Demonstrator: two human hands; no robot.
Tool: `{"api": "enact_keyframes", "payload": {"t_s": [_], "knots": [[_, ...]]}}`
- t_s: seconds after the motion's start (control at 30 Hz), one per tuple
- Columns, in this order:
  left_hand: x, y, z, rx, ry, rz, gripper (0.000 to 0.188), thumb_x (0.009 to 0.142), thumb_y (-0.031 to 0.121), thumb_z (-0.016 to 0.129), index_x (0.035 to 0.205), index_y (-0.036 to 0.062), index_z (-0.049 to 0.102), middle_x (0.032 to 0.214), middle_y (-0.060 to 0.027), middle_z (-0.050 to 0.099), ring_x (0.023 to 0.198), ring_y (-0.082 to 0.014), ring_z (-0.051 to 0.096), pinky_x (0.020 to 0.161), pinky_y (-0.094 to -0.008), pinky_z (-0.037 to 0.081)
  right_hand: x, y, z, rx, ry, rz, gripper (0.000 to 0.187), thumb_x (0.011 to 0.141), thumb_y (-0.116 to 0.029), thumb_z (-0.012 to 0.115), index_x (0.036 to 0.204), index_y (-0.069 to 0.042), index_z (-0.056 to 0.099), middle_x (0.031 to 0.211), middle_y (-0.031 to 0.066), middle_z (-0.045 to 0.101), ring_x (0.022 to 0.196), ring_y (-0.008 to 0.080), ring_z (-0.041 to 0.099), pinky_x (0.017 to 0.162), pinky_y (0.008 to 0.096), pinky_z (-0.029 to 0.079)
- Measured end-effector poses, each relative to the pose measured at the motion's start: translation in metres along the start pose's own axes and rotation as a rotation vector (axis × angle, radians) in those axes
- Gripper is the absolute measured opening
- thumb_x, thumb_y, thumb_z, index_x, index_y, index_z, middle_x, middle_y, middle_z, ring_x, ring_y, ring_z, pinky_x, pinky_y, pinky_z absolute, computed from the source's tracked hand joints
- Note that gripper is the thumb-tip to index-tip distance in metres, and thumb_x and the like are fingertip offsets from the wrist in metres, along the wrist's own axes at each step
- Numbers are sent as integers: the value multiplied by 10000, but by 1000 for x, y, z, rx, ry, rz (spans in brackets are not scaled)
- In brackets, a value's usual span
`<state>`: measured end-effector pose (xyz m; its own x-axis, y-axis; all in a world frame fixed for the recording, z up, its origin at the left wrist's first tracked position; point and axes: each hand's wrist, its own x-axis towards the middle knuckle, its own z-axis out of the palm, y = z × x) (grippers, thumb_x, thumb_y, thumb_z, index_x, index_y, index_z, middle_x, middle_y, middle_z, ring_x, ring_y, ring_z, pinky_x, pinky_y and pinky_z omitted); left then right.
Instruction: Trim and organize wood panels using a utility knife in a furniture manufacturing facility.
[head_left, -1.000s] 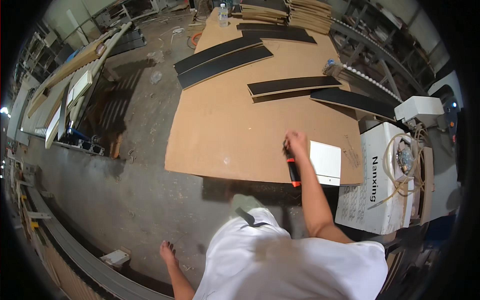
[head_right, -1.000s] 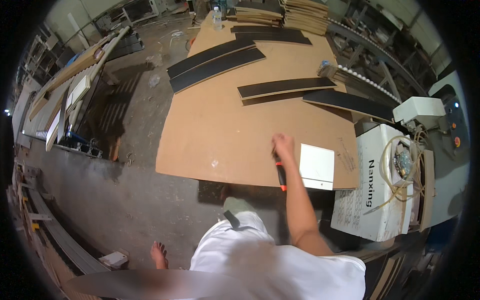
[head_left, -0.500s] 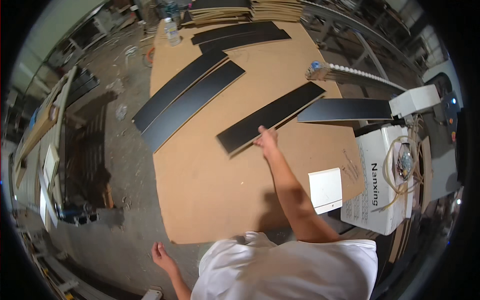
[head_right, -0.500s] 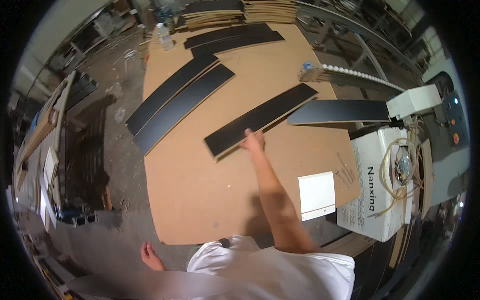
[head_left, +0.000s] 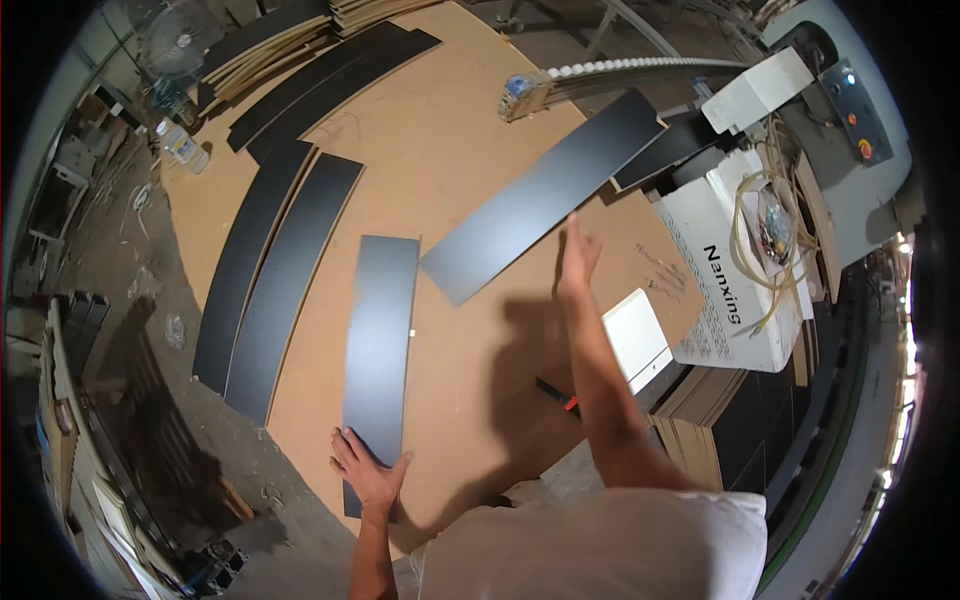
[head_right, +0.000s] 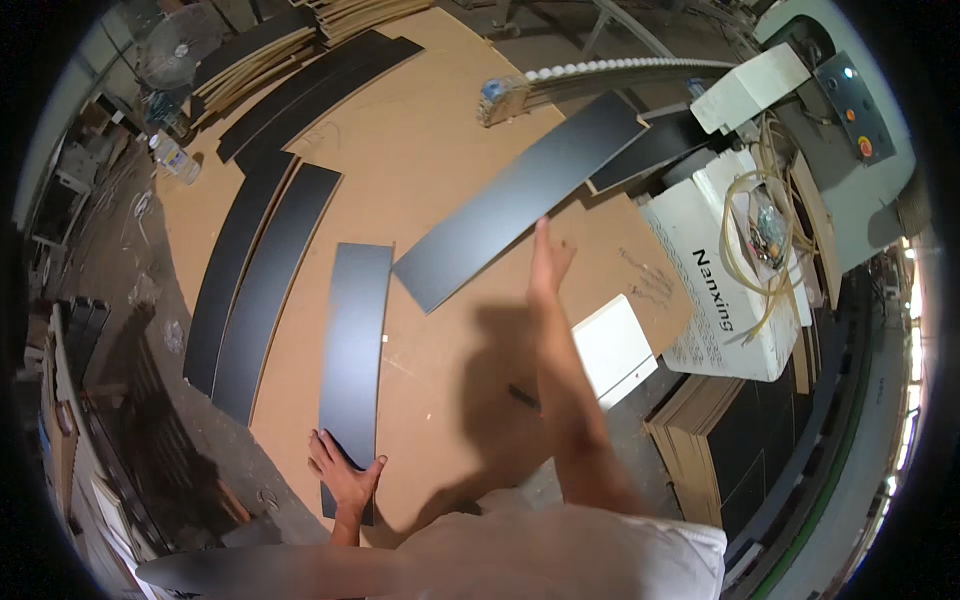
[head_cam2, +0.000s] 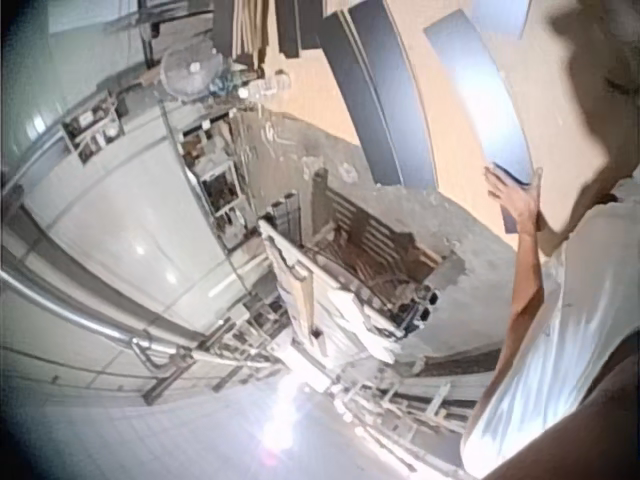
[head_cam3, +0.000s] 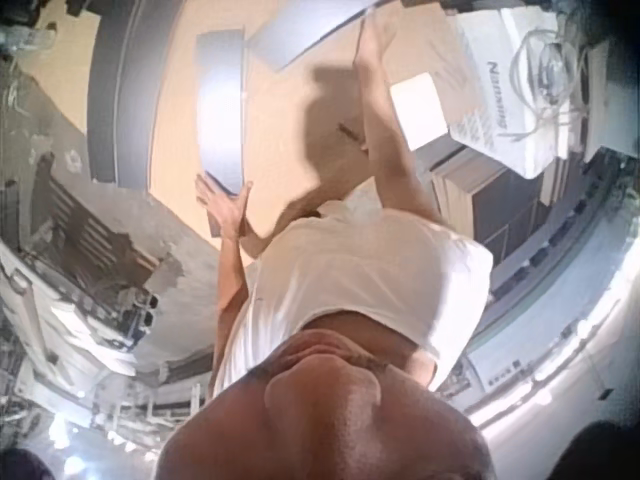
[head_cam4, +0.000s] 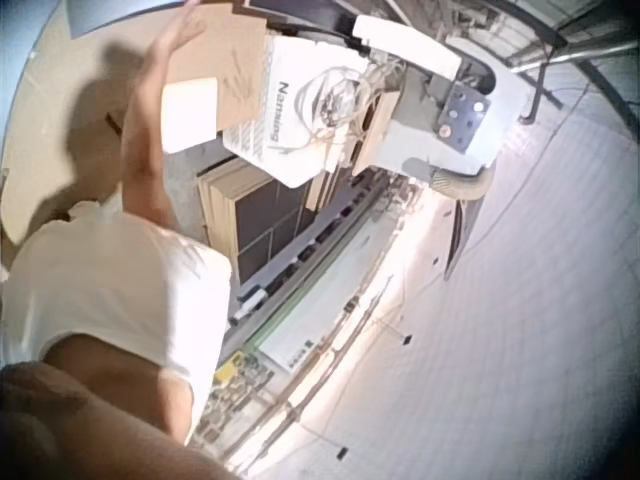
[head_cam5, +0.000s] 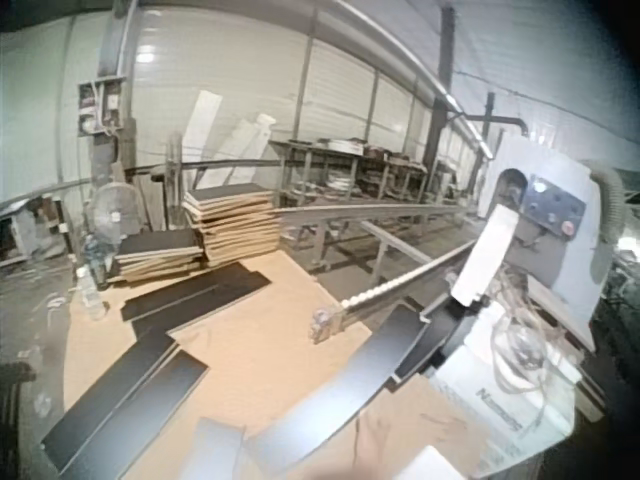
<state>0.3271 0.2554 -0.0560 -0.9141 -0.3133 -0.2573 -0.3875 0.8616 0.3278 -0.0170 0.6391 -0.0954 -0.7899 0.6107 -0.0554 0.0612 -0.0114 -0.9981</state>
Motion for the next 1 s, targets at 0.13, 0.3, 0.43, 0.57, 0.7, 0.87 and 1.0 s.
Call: {"api": "enact_keyframes", "payload": {"t_s": [0.13, 0.3, 0.43, 0.57, 0.7, 0.87, 1.0], "knots": [[-4, -3, -5, -26, 72, 11, 1179, 637, 542, 807, 1497, -31, 241, 1521, -320, 237, 1401, -468, 254, 1117, -611, 222, 31, -51, 48, 318, 27, 478, 462, 968, -417, 612, 1066, 35, 596, 989, 86, 597, 893, 197, 540, 825, 325, 445], [-10, -17, -13, -54, 113, -77, 1055, 655, 373, 841, 1472, -31, 309, 1503, -311, 274, 1388, -456, 287, 1134, -567, 240, -26, -48, 66, 82, 161, 142, 522, 977, -412, 590, 1120, 90, 603, 1022, 148, 660, 925, 216, 584, 848, 364, 469], [5, -5, -47, -447, 176, -81, 795, 778, 250, 766, 1415, -55, 399, 1491, -275, 337, 1384, -433, 326, 1163, -460, 261, -114, -59, 48, -284, -67, 281, 506, 987, -414, 566, 1020, 85, 644, 956, 170, 658, 871, 200, 577, 817, 372, 474], [62, 82, -104, -494, 36, 186, 805, 766, 245, 800, 1400, -66, 414, 1400, -261, 475, 1312, -405, 453, 1116, -436, 349, -216, -71, 42, -92, -399, 84, 479, 1009, -418, 513, 941, 46, 612, 758, 70, 553, 726, 151, 495, 688, 341, 447], [68, 133, -90, -604, -68, 165, 940, 727, 298, 840, 1433, -75, 344, 1393, -290, 466, 1288, -414, 468, 1088, -448, 376, -259, -83, 33, -103, -597, 95, 432, 1015, -377, 509, 953, 41, 599, 743, 73, 563, 701, 155, 506, 652, 370, 443], [30, 121, -72, -393, 93, 58, 1164, 664, 387, 869, 1473, -105, 193, 1433, -319, 383, 1326, -446, 399, 1109, -458, 336, -279, -78, 47, -35, -576, 149, 466, 1045, -423, 460, 851, -7, 541, 770, -28, 496, 726, 79, 421, 632, 300, 386], [15, 119, -66, -119, 175, 77, 1330, 561, 512, 876, 1478, -114, 145, 1478, -331, 272, 1347, -459, 327, 1091, -553, 245, -278, -69, 60, 6, -602, 335, 378, 1070, -354, 425, 913, -37, 558, 814, -35, 474, 768, 70, 407, 687, 266, 384]]}}
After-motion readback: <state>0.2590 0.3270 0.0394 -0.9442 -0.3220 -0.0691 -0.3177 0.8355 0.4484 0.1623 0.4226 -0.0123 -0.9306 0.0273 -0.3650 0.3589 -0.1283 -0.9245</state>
